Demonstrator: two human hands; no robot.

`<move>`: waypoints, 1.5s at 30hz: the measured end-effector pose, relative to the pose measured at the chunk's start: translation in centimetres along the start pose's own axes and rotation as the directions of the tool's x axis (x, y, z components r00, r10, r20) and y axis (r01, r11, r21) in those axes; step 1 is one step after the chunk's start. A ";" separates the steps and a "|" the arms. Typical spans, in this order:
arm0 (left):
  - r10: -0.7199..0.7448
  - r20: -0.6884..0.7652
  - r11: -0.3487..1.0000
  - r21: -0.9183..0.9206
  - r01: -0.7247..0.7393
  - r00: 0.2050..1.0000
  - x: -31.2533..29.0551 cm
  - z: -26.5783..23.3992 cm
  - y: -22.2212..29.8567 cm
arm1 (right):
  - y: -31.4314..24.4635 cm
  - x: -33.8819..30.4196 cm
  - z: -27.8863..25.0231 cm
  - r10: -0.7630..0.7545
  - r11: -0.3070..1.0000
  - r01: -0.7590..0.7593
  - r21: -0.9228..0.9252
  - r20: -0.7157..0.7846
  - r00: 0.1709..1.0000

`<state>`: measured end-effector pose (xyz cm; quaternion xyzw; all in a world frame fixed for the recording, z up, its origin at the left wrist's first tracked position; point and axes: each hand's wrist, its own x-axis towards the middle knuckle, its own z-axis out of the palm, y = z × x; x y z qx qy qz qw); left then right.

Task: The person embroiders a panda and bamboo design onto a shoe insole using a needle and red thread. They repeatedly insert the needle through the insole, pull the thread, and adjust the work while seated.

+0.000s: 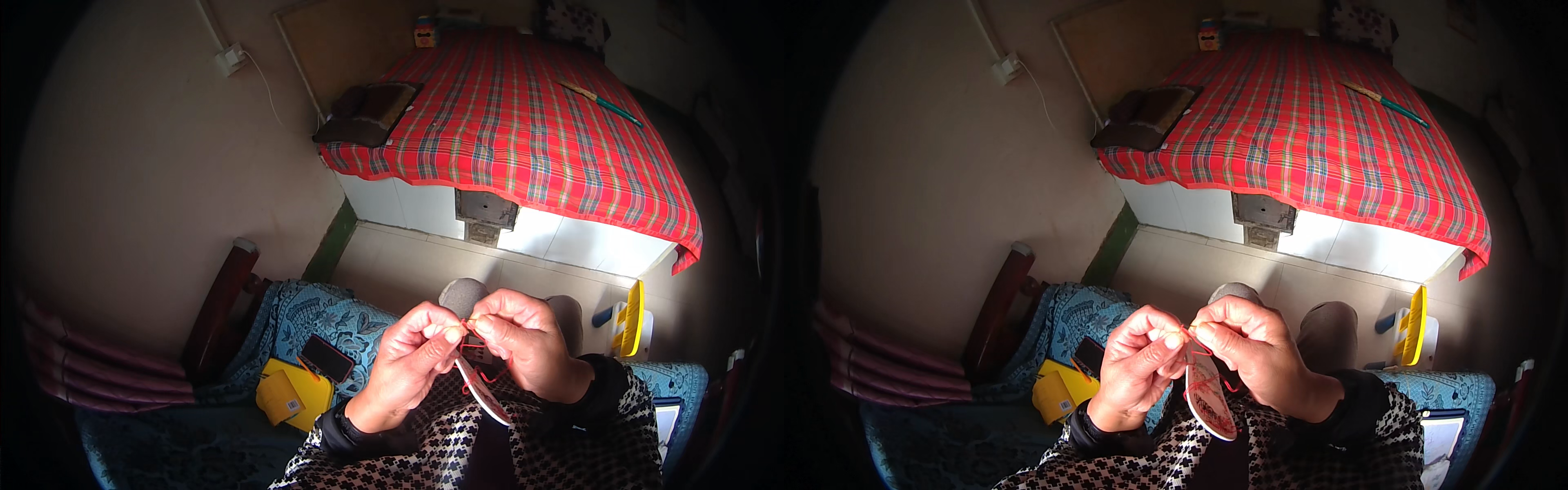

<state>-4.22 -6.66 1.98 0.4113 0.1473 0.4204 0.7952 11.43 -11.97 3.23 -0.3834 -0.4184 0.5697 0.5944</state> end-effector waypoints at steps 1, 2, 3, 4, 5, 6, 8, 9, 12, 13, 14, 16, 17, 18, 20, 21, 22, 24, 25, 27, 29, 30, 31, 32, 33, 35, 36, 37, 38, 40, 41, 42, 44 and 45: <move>-0.009 -0.032 1.000 -0.010 0.009 0.999 0.0 0.1 0.0 | 0.0 0.0 0.0 -0.015 1.000 0.015 -0.022 -0.001 1.000; 0.004 -0.030 1.000 0.023 -0.003 1.000 0.0 0.1 0.0 | 0.1 0.0 0.0 -0.014 0.999 0.013 -0.038 -0.010 1.000; 0.010 -0.023 0.999 0.031 -0.009 1.000 0.0 0.2 0.1 | 0.1 -0.1 0.0 -0.057 0.994 0.056 -0.098 -0.012 0.998; 0.014 -0.012 1.000 0.017 -0.013 1.000 0.0 0.2 0.1 | 0.2 -0.1 0.0 -0.086 0.985 0.082 -0.152 -0.020 0.996; 0.005 -0.020 1.000 0.030 -0.004 1.000 0.0 0.2 0.1 | 0.2 -0.2 -0.1 -0.112 0.975 0.104 -0.198 -0.030 0.993; -0.006 -0.024 1.000 0.021 0.006 1.000 0.0 0.2 0.1 | 0.3 -0.1 0.0 -0.158 0.961 0.146 -0.235 -0.033 0.987; -0.012 -0.023 1.000 -0.002 0.012 1.000 0.0 0.2 0.0 | 0.5 0.1 0.1 -0.246 0.931 0.223 -0.289 -0.043 0.968; -0.008 -0.017 1.000 -0.017 0.007 1.000 0.0 0.1 0.0 | 0.5 0.2 0.2 -0.325 0.867 0.293 -0.404 -0.012 0.946; 0.001 -0.030 1.000 -0.019 -0.001 1.000 0.0 0.0 -0.1 | 0.1 0.5 0.0 -0.509 0.637 0.453 -0.624 0.100 0.855; -0.009 -0.033 0.999 -0.042 0.007 0.999 0.0 -0.1 -0.1 | -0.1 0.6 -0.1 -0.533 0.580 0.483 -0.656 0.143 0.834; 0.011 -0.024 1.000 -0.002 -0.011 1.000 0.0 -0.1 -0.1 | -0.3 0.6 -0.2 -0.552 0.529 0.511 -0.677 0.182 0.814; 0.027 0.020 1.000 -0.005 -0.027 0.999 0.0 -0.2 -0.2 | -0.7 0.6 -0.3 -0.563 0.475 0.531 -0.702 0.222 0.796; 0.036 0.010 0.999 0.025 -0.036 0.999 0.0 -0.2 -0.1 | -0.9 0.6 -0.3 -0.557 0.473 0.526 -0.707 0.222 0.800; 0.045 0.015 0.998 0.032 -0.045 0.999 0.0 -0.3 -0.1 | -1.0 0.5 -0.3 -0.553 0.481 0.526 -0.702 0.222 0.803; 0.050 0.016 0.998 0.045 -0.051 0.999 -0.1 -0.3 -0.1 | -1.2 0.5 -0.3 -0.562 0.452 0.538 -0.712 0.241 0.791; 0.048 0.012 0.998 0.051 -0.049 0.999 -0.1 -0.2 -0.1 | -1.3 0.5 -0.3 -0.558 0.455 0.536 -0.711 0.241 0.794; 0.040 0.014 0.998 0.038 -0.041 0.999 -0.1 -0.2 -0.1 | -1.4 0.5 -0.3 -0.565 0.433 0.554 -0.711 0.264 0.782; 0.037 0.011 0.997 0.070 -0.038 0.999 0.0 -0.3 -0.1 | -1.5 0.4 -0.4 -0.559 0.415 0.565 -0.713 0.290 0.777; 0.030 0.015 0.998 0.058 -0.031 0.999 0.0 -0.3 -0.1 | -1.5 0.4 -0.4 -0.561 0.416 0.570 -0.709 0.293 0.774; 0.042 0.002 0.995 0.091 -0.042 0.999 0.0 -0.3 -0.2 | -1.5 0.4 -0.5 -0.561 0.416 0.568 -0.710 0.292 0.775; 0.053 0.001 0.994 0.097 -0.053 0.999 0.0 -0.4 -0.3 | -1.5 0.4 -0.5 -0.555 0.420 0.569 -0.707 0.296 0.778; 0.060 0.005 0.994 0.095 -0.061 0.998 0.0 -0.5 -0.3 | -1.5 0.3 -0.4 -0.551 0.422 0.566 -0.708 0.296 0.780; 0.067 0.016 0.995 0.074 -0.068 0.998 0.0 -0.5 -0.3 | -1.5 0.3 -0.4 -0.550 0.420 0.565 -0.710 0.296 0.781; 0.067 0.006 0.992 0.104 -0.067 0.998 0.0 -0.5 -0.3 | -1.5 0.3 -0.4 -0.549 0.418 0.563 -0.713 0.295 0.782; 0.066 0.004 0.991 0.113 -0.066 0.998 0.0 -0.5 -0.3 | -1.5 0.3 -0.5 -0.546 0.423 0.556 -0.715 0.289 0.787; 0.067 0.005 0.990 0.120 -0.067 0.998 0.0 -0.5 -0.3 | -1.4 0.4 -0.4 -0.547 0.421 0.562 -0.712 0.296 0.783; 0.068 0.007 0.991 0.118 -0.068 0.998 0.0 -0.5 -0.3 | -1.4 0.4 -0.4 -0.544 0.427 0.558 -0.711 0.291 0.787; 0.066 0.012 0.993 0.100 -0.067 0.998 0.0 -0.6 -0.3 | -1.3 0.4 -0.4 -0.547 0.424 0.563 -0.709 0.295 0.784; 0.071 0.007 0.991 0.114 -0.071 0.997 0.0 -0.5 -0.3 | -1.3 0.4 -0.4 -0.547 0.427 0.563 -0.707 0.293 0.784; 0.065 0.004 0.993 0.096 -0.065 0.998 0.0 -0.5 -0.3 | -1.3 0.5 -0.4 -0.549 0.430 0.563 -0.706 0.290 0.784; 0.068 0.000 0.992 0.108 -0.068 0.998 0.0 -0.5 -0.3 | -1.3 0.5 -0.5 -0.550 0.428 0.562 -0.707 0.289 0.783; 0.063 -0.004 0.993 0.105 -0.062 0.998 0.0 -0.5 -0.3 | -1.3 0.5 -0.5 -0.552 0.436 0.558 -0.706 0.280 0.786; 0.059 -0.004 0.993 0.104 -0.058 0.998 0.0 -0.6 -0.3 | -1.3 0.5 -0.5 -0.542 0.433 0.556 -0.709 0.288 0.789; 0.059 -0.001 0.992 0.108 -0.059 0.998 0.0 -0.5 -0.2 | -1.3 0.4 -0.5 -0.538 0.437 0.554 -0.709 0.287 0.792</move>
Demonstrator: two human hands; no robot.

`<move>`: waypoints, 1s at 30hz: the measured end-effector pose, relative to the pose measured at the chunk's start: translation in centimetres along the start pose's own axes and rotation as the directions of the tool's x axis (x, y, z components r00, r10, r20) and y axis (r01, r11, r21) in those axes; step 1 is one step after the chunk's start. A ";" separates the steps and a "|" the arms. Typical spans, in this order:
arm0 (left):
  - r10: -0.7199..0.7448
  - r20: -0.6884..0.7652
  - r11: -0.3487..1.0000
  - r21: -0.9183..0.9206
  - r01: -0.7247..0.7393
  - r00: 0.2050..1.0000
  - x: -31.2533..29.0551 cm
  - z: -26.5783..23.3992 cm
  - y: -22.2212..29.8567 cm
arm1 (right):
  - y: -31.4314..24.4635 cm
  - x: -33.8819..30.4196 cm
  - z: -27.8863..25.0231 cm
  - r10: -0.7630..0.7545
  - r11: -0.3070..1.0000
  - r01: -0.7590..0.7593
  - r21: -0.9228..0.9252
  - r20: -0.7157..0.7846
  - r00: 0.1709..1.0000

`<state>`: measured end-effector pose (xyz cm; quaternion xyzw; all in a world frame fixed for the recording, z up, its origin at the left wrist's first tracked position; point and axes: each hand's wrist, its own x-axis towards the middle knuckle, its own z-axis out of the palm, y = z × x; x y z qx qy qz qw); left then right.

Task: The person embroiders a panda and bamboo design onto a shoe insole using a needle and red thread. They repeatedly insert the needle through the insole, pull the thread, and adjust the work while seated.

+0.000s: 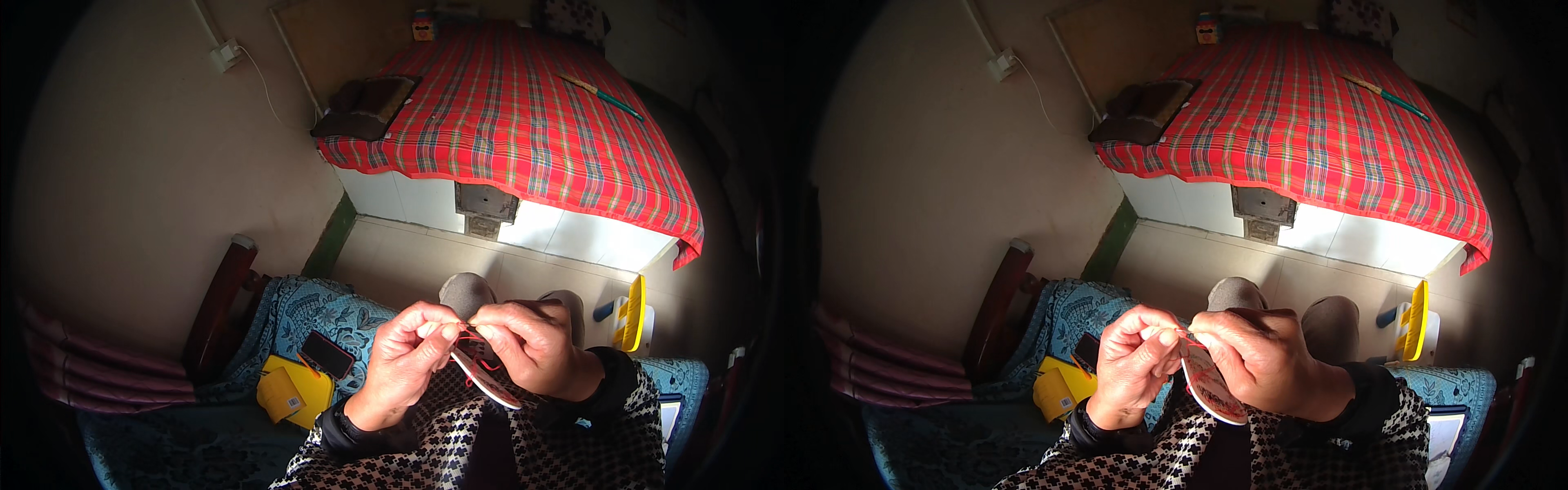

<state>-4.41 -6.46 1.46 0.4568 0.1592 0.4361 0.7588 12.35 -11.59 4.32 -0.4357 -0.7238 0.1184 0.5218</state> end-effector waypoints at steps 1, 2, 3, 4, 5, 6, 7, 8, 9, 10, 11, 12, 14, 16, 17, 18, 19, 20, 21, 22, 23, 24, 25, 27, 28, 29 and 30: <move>-0.002 0.008 1.000 -0.015 0.003 1.000 0.0 0.0 0.0 | 0.0 0.0 0.0 -0.002 1.000 0.002 -0.002 0.001 1.000; -0.003 0.003 1.000 -0.001 0.003 1.000 0.0 0.0 0.0 | 0.0 0.0 0.0 -0.003 1.000 0.003 -0.004 0.002 1.000; -0.006 0.003 1.000 -0.006 0.006 1.000 0.0 0.0 0.0 | 0.0 0.0 0.0 0.006 1.000 -0.006 -0.001 0.003 1.000; -0.017 0.006 0.999 -0.027 0.017 1.000 0.0 0.0 0.0 | 0.0 0.0 0.0 -0.003 1.000 0.003 -0.004 0.005 1.000; -0.010 0.001 1.000 -0.006 0.010 1.000 -0.1 0.0 0.0 | 0.0 0.0 0.0 -0.002 1.000 0.002 -0.001 0.007 1.000; -0.010 -0.001 1.000 -0.001 0.010 1.000 -0.1 0.0 0.0 | 0.0 0.0 0.2 -0.003 1.000 0.003 0.000 0.010 1.000; -0.011 0.001 1.000 -0.016 0.011 1.000 -0.1 0.0 0.1 | 0.0 0.0 0.2 -0.007 1.000 0.007 0.001 0.005 1.000; -0.008 -0.001 1.000 0.005 0.008 1.000 -0.1 0.0 0.0 | 0.1 0.0 0.2 -0.012 1.000 0.012 0.001 -0.001 1.000; -0.006 0.002 1.000 0.006 0.006 1.000 -0.1 0.0 0.0 | 0.1 0.0 0.2 -0.008 1.000 0.008 0.011 -0.007 1.000; -0.010 0.008 1.000 -0.011 0.010 1.000 -0.1 0.0 0.0 | 0.1 0.0 0.2 -0.018 1.000 0.018 0.001 -0.005 1.000; -0.002 0.007 1.000 0.006 0.002 1.000 -0.1 0.0 0.0 | 0.1 0.0 0.2 -0.021 1.000 0.021 0.000 -0.003 1.000; 0.000 0.008 1.000 0.006 0.000 1.000 -0.1 0.0 0.0 | 0.1 0.0 0.2 -0.017 1.000 0.017 0.005 -0.003 1.000; 0.003 0.007 1.000 0.007 -0.003 1.000 -0.1 -0.1 0.0 | 0.2 0.0 0.2 -0.026 1.000 0.026 -0.008 -0.004 1.000; 0.003 0.002 1.000 0.010 -0.003 1.000 -0.1 0.0 -0.1 | 0.2 0.0 0.2 -0.030 0.999 0.030 -0.017 -0.007 1.000; 0.001 0.005 1.000 0.007 -0.001 1.000 -0.1 0.0 -0.1 | 0.2 0.0 0.2 -0.033 0.999 0.032 -0.023 -0.009 0.999; 0.000 0.007 1.000 0.003 0.000 1.000 -0.1 0.0 -0.1 | 0.2 0.0 0.2 -0.036 0.999 0.035 -0.029 -0.011 0.999; -0.002 0.010 1.000 0.000 0.002 1.000 -0.1 0.0 -0.1 | 0.2 0.0 0.2 -0.037 0.999 0.037 -0.030 -0.008 0.999; -0.002 0.011 1.000 -0.002 0.002 1.000 -0.1 0.0 -0.1 | 0.1 0.0 0.2 -0.040 0.999 0.039 -0.032 -0.004 0.999; -0.003 0.013 1.000 -0.003 0.003 1.000 -0.1 0.0 -0.1 | 0.1 0.1 0.2 -0.035 0.999 0.035 -0.029 0.002 0.999; -0.005 0.021 1.000 -0.022 0.006 1.000 -0.1 0.0 -0.1 | 0.1 0.1 0.2 -0.040 0.999 0.040 -0.033 -0.004 0.999; -0.004 0.014 1.000 0.001 0.004 1.000 -0.1 0.0 -0.1 | 0.1 0.1 0.2 -0.038 0.999 0.038 -0.032 -0.007 0.999; -0.004 0.015 1.000 0.005 0.004 1.000 -0.1 0.0 -0.1 | 0.1 0.0 0.2 -0.027 0.999 0.026 -0.028 -0.008 1.000; -0.003 0.016 1.000 0.010 0.003 1.000 -0.1 0.0 -0.1 | 0.1 0.0 0.3 -0.032 0.999 0.032 -0.025 -0.013 0.999; -0.010 0.013 1.000 0.016 0.010 1.000 -0.1 0.0 0.0 | 0.1 -0.2 0.5 -0.008 1.000 0.008 -0.005 -0.015 1.000; -0.012 0.021 1.000 -0.002 0.012 1.000 -0.1 0.1 0.0 | 0.2 -0.2 0.7 -0.016 1.000 0.015 -0.005 -0.028 0.999; -0.021 0.008 1.000 0.015 0.021 1.000 -0.1 0.1 0.0 | 0.3 -0.3 0.9 -0.007 1.000 0.007 0.005 -0.037 0.999; -0.029 0.004 1.000 0.011 0.029 1.000 -0.1 0.1 -0.1 | 0.4 -0.3 1.0 0.011 1.000 -0.010 0.030 -0.044 0.999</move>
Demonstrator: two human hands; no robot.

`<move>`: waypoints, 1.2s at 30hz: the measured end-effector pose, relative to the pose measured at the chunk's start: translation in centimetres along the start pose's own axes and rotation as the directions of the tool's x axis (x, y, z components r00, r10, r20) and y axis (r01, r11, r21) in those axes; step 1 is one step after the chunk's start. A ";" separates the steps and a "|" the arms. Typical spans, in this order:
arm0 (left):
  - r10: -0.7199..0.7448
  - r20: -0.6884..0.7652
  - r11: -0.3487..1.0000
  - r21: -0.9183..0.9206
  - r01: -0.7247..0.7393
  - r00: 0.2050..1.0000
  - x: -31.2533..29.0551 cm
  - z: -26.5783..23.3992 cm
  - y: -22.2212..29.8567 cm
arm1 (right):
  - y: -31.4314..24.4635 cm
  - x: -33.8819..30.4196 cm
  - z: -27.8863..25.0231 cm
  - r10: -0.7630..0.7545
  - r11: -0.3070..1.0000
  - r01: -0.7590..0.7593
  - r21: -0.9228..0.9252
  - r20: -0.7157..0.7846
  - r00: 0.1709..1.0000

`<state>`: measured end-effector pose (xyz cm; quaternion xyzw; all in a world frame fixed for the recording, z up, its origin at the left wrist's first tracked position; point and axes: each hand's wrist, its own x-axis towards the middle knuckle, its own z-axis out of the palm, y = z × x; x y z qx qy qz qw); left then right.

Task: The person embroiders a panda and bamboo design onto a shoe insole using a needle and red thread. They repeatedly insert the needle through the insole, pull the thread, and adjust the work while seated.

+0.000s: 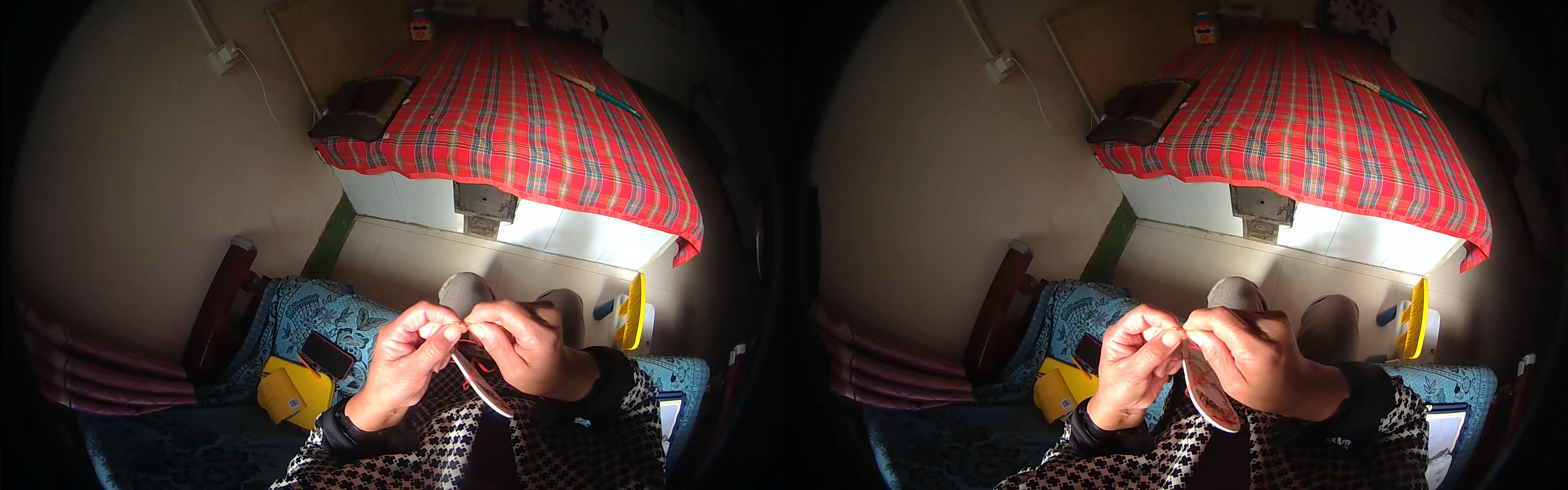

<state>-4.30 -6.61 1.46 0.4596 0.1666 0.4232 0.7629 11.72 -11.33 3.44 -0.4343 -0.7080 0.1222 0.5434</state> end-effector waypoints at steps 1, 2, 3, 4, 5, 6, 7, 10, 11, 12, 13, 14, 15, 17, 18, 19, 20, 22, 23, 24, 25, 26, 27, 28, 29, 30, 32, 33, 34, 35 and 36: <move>-0.007 -0.003 1.000 -0.004 0.007 1.000 0.0 0.0 -0.1 | 0.2 0.0 0.1 -0.049 0.998 0.049 -0.047 -0.010 0.999; -0.005 -0.001 1.000 -0.009 0.005 1.000 0.0 0.1 -0.2 | 0.4 0.1 0.2 -0.090 0.993 0.088 -0.079 -0.016 0.996; -0.002 0.002 1.000 -0.014 0.002 1.000 0.1 0.1 -0.3 | 0.6 0.1 0.2 -0.123 0.987 0.120 -0.106 -0.018 0.992; -0.007 0.007 0.999 -0.031 0.008 1.000 0.1 0.1 -0.4 | 0.8 0.1 0.2 -0.195 0.960 0.190 -0.207 -0.006 0.981; 0.009 -0.006 1.000 -0.012 -0.009 1.000 0.1 0.2 -0.6 | 0.9 0.1 0.1 -0.256 0.921 0.249 -0.299 0.015 0.966; 0.017 -0.015 1.000 -0.007 -0.017 1.000 0.1 0.2 -0.7 | 1.0 0.1 0.0 -0.310 0.871 0.302 -0.388 0.043 0.950; 0.024 -0.025 1.000 -0.001 -0.024 0.999 0.2 0.2 -0.9 | 1.2 0.2 0.0 -0.359 0.821 0.343 -0.457 0.055 0.932; 0.128 -0.070 0.983 0.139 -0.117 0.989 0.1 0.5 -1.5 | 1.2 0.3 0.0 -0.379 0.757 0.361 -0.545 0.083 0.922; 0.177 -0.066 0.971 0.175 -0.163 0.982 0.1 0.6 -1.8 | 1.2 0.3 0.0 -0.371 0.742 0.356 -0.568 0.094 0.924; 0.222 -0.071 0.933 0.305 -0.191 0.972 0.0 0.8 -2.0 | 1.2 0.3 0.1 -0.366 0.746 0.345 -0.570 0.083 0.927; 0.288 -0.052 0.853 0.469 -0.231 0.956 -0.1 0.9 -2.1 | 1.2 0.3 0.1 -0.356 0.748 0.333 -0.574 0.076 0.931; 0.344 -0.010 0.746 0.611 -0.267 0.939 0.0 1.0 -2.1 | 1.2 0.4 0.1 -0.333 0.752 0.311 -0.581 0.073 0.940; 0.351 -0.029 0.752 0.605 -0.263 0.936 0.0 1.0 -2.2 | 1.2 0.4 0.1 -0.319 0.757 0.296 -0.583 0.066 0.946; 0.412 0.032 0.651 0.689 -0.319 0.911 0.2 0.9 -2.0 | 1.3 0.5 0.2 -0.331 0.756 0.296 -0.584 0.050 0.942; 0.444 0.064 0.609 0.710 -0.353 0.894 0.3 0.8 -1.9 | 1.3 0.5 0.3 -0.329 0.752 0.291 -0.592 0.047 0.943; 0.448 0.075 0.583 0.730 -0.355 0.891 0.4 0.9 -1.8 | 1.4 0.5 0.3 -0.336 0.756 0.291 -0.586 0.035 0.941; 0.458 0.083 0.565 0.741 -0.362 0.885 0.4 0.9 -1.7 | 1.5 0.6 0.3 -0.343 0.757 0.292 -0.585 0.024 0.939; 0.462 0.094 0.542 0.757 -0.365 0.882 0.4 0.9 -1.6 | 1.7 0.7 0.3 -0.347 0.766 0.287 -0.575 0.005 0.938; 0.456 0.098 0.538 0.761 -0.362 0.884 0.4 0.9 -1.5 | 1.8 0.8 0.3 -0.344 0.774 0.282 -0.567 -0.004 0.939; 0.451 0.102 0.533 0.766 -0.359 0.887 0.4 0.9 -1.4 | 1.9 0.8 0.4 -0.327 0.781 0.269 -0.564 -0.002 0.945; 0.450 0.100 0.538 0.763 -0.359 0.887 0.3 0.9 -1.3 | 1.9 0.8 0.5 -0.327 0.789 0.266 -0.553 -0.012 0.945; 0.450 0.098 0.542 0.760 -0.358 0.888 0.4 0.8 -1.3 | 1.9 0.9 0.5 -0.334 0.802 0.269 -0.533 -0.026 0.942; 0.448 0.097 0.547 0.756 -0.359 0.889 0.3 0.8 -1.3 | 1.9 0.9 0.5 -0.323 0.813 0.265 -0.519 -0.023 0.946; 0.448 0.099 0.547 0.756 -0.360 0.889 0.3 0.7 -1.3 | 1.9 0.9 0.5 -0.312 0.822 0.255 -0.508 -0.028 0.950; 0.449 0.101 0.545 0.756 -0.362 0.888 0.3 0.7 -1.3 | 1.9 1.0 0.5 -0.300 0.840 0.248 -0.483 -0.033 0.953; 0.438 0.090 0.553 0.757 -0.347 0.894 0.3 0.6 -1.4 | 1.8 1.0 0.6 -0.288 0.856 0.235 -0.460 -0.047 0.957; 0.408 0.031 0.646 0.697 -0.312 0.913 0.3 0.4 -1.6 | 1.7 1.1 0.5 -0.258 0.884 0.214 -0.415 -0.052 0.965; 0.394 0.011 0.696 0.649 -0.307 0.919 0.4 0.4 -1.7 | 1.7 1.0 0.2 -0.241 0.896 0.205 -0.394 -0.044 0.970; 0.358 -0.049 0.753 0.606 -0.257 0.932 0.5 0.2 -1.8 | 1.6 1.0 0.1 -0.210 0.908 0.183 -0.378 -0.030 0.977; 0.330 -0.096 0.807 0.545 -0.228 0.939 0.6 0.2 -2.0 | 1.5 0.9 -0.2 -0.167 0.930 0.155 -0.333 -0.008 0.986; 0.283 -0.147 0.871 0.452 -0.191 0.948 0.7 0.1 -2.1 | 1.4 0.7 -0.4 -0.141 0.946 0.138 -0.294 0.012 0.990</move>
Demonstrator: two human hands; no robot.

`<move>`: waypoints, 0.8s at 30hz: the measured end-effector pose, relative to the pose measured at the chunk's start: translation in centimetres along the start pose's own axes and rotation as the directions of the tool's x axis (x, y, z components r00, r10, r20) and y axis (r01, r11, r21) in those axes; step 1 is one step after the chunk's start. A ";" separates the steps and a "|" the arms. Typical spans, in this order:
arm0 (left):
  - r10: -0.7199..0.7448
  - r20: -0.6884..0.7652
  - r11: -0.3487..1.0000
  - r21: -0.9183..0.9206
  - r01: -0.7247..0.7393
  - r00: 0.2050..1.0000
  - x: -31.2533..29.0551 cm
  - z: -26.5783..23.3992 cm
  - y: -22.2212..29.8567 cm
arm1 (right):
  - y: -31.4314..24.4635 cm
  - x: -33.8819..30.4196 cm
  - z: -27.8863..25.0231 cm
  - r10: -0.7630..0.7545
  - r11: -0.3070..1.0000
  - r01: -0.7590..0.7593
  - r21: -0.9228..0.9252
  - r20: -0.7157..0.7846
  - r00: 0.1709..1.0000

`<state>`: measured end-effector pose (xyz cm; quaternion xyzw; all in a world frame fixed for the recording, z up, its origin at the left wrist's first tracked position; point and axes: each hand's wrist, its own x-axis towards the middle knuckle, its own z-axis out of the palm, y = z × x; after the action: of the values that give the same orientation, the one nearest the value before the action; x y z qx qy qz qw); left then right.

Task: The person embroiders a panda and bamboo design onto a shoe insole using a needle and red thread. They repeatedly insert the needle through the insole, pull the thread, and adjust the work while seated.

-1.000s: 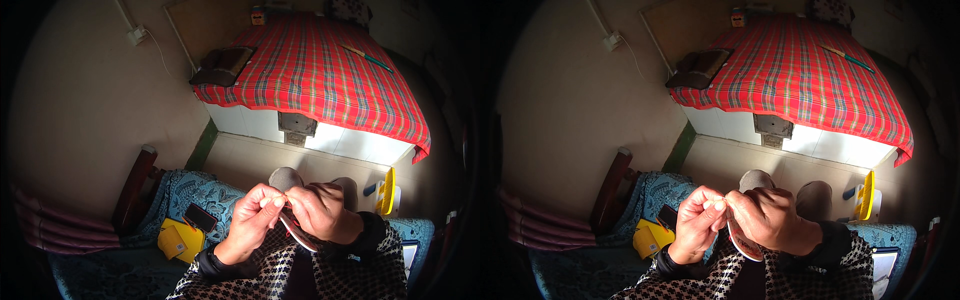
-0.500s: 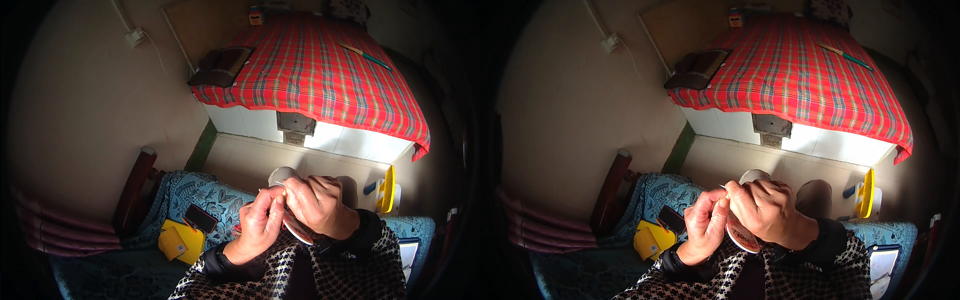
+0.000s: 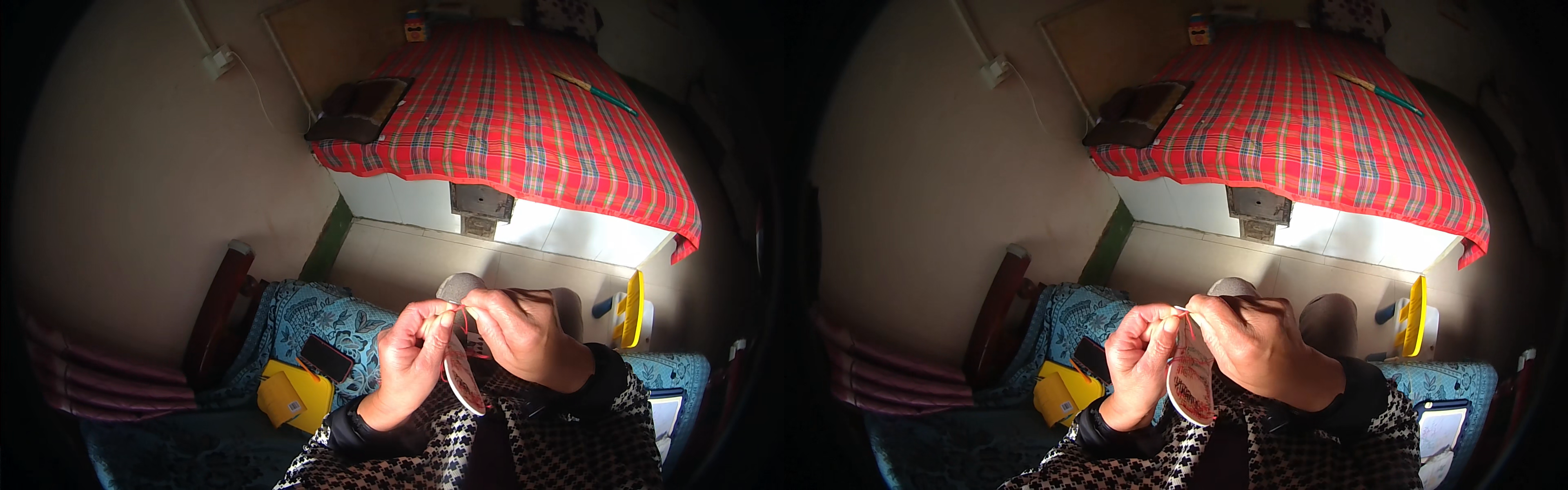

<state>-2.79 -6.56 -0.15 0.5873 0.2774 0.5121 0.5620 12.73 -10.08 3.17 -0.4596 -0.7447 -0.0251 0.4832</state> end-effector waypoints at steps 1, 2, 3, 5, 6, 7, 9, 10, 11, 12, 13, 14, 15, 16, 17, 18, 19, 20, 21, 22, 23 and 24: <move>0.048 -0.030 0.996 0.077 -0.046 0.998 0.1 0.1 -0.2 | -0.1 -0.1 -0.1 0.032 0.999 -0.033 0.028 0.028 0.999; 0.051 -0.019 0.995 0.084 -0.049 0.999 0.1 0.0 -0.2 | -0.2 -0.2 -0.4 0.064 0.996 -0.067 0.057 0.057 0.996; 0.029 -0.006 0.996 0.079 -0.028 1.000 0.1 -0.1 -0.1 | -0.2 -0.3 -0.6 0.095 0.990 -0.104 0.099 0.086 0.992; 0.012 0.015 0.995 0.101 -0.014 1.000 -0.1 -0.2 0.2 | -0.2 -0.4 -1.2 0.168 0.966 -0.196 0.166 0.168 0.971; -0.004 -0.041 0.996 0.083 0.007 0.999 0.0 -0.2 0.3 | -0.1 -0.4 -1.6 0.204 0.955 -0.233 0.183 0.162 0.965; 0.002 -0.084 0.999 0.044 0.001 0.996 0.0 -0.3 0.4 | 0.0 -0.4 -2.2 0.254 0.941 -0.286 0.183 0.179 0.950; -0.016 -0.115 0.994 -0.113 0.003 0.993 0.2 -0.2 0.6 | 0.1 -0.5 -2.6 0.404 0.862 -0.450 0.234 0.218 0.888; -0.031 -0.114 0.990 -0.143 0.015 0.993 0.2 -0.1 0.6 | 0.1 -0.5 -2.5 0.454 0.771 -0.517 0.372 0.248 0.856; -0.048 -0.111 0.985 -0.172 0.028 0.993 0.2 0.2 0.6 | 0.1 -0.5 -2.2 0.498 0.654 -0.570 0.498 0.285 0.819; -0.065 -0.097 0.974 -0.224 0.042 0.993 0.1 0.3 0.5 | 0.0 -0.5 -1.8 0.535 0.515 -0.609 0.603 0.329 0.778; -0.027 -0.073 0.977 -0.213 0.010 0.997 0.1 0.4 0.4 | -0.2 -0.6 -1.5 0.528 0.366 -0.642 0.674 0.418 0.740; -0.002 -0.085 0.990 -0.144 -0.010 0.996 0.2 0.5 0.3 | -0.4 -0.6 -1.2 0.471 0.320 -0.664 0.676 0.494 0.730; 0.024 -0.084 0.994 -0.101 -0.032 0.996 0.2 0.5 0.2 | -0.6 -0.7 -0.9 0.459 0.246 -0.689 0.682 0.544 0.702; 0.049 -0.083 0.997 -0.058 -0.054 0.995 0.2 0.4 0.0 | -0.8 -0.7 -0.7 0.442 0.159 -0.717 0.678 0.600 0.666; 0.081 -0.082 0.997 -0.009 -0.082 0.993 0.3 0.2 -0.1 | -0.7 -0.7 -0.7 0.423 0.132 -0.737 0.663 0.634 0.647; 0.087 -0.086 0.996 0.012 -0.087 0.992 0.3 0.2 -0.2 | -0.7 -0.6 -0.7 0.423 0.089 -0.735 0.672 0.642 0.639; 0.090 -0.091 0.996 0.025 -0.089 0.992 0.4 0.0 -0.3 | -0.7 -0.6 -0.8 0.426 0.040 -0.737 0.674 0.656 0.623; 0.092 -0.094 0.996 0.028 -0.090 0.991 0.4 0.0 -0.5 | -0.6 -0.6 -1.0 0.421 -0.009 -0.735 0.678 0.669 0.612; 0.103 -0.101 0.992 0.078 -0.095 0.990 0.4 -0.2 -0.6 | -0.4 -0.4 -1.0 0.448 -0.044 -0.718 0.695 0.656 0.608; 0.119 -0.087 0.986 0.129 -0.107 0.989 0.4 -0.2 -0.7 | -0.4 -0.5 -0.9 0.501 -0.077 -0.678 0.731 0.617 0.608; 0.122 -0.075 0.979 0.172 -0.108 0.990 0.4 -0.2 -0.7 | -0.2 -0.4 -0.8 0.524 -0.046 -0.645 0.763 0.568 0.635; 0.119 -0.065 0.976 0.190 -0.105 0.991 0.3 -0.3 -0.8 | 0.0 -0.3 -0.6 0.550 -0.025 -0.610 0.792 0.521 0.653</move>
<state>-2.78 -6.01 -0.88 0.6322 0.3117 0.5366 0.4639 13.16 -10.58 3.28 -0.3491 -0.3556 0.6294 0.5963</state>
